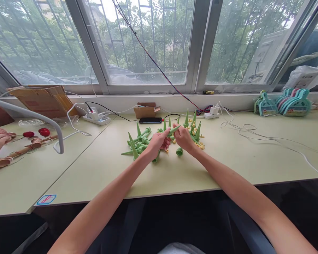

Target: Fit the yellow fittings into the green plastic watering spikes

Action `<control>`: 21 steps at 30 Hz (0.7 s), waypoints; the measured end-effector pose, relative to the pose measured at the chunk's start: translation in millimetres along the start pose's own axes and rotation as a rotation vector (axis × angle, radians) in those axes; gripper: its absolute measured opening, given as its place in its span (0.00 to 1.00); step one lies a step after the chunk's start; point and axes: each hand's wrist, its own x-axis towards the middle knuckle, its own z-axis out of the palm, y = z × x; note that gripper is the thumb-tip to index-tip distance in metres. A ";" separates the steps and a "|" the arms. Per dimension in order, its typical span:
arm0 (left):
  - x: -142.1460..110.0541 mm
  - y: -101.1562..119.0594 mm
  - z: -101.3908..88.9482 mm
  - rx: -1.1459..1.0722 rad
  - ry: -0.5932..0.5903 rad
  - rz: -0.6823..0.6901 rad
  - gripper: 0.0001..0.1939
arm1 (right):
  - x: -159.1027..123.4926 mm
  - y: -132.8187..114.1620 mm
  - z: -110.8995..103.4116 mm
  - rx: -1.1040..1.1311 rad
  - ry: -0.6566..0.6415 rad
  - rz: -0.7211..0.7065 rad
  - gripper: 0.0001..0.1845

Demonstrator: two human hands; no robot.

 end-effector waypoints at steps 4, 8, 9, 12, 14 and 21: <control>0.6 -0.7 0.0 -0.010 -0.002 0.002 0.26 | -0.1 -0.1 -0.2 0.004 -0.003 0.002 0.18; 0.6 -0.8 0.0 -0.024 -0.010 -0.004 0.26 | 0.1 -0.5 -0.7 -0.009 -0.005 0.009 0.18; 0.4 -0.8 0.1 -0.027 -0.011 -0.005 0.26 | 0.2 -0.8 -1.0 -0.013 -0.003 0.007 0.18; 0.0 -0.7 0.6 -0.040 -0.010 -0.007 0.26 | 0.1 -1.8 -1.8 -0.020 0.001 0.000 0.18; -0.2 -0.7 0.9 -0.050 -0.014 -0.007 0.26 | 0.1 -2.4 -2.2 -0.021 0.001 0.000 0.18; 1.7 -2.6 0.7 -0.101 -0.031 -0.032 0.25 | 0.4 -2.8 -3.0 -0.036 0.005 0.003 0.20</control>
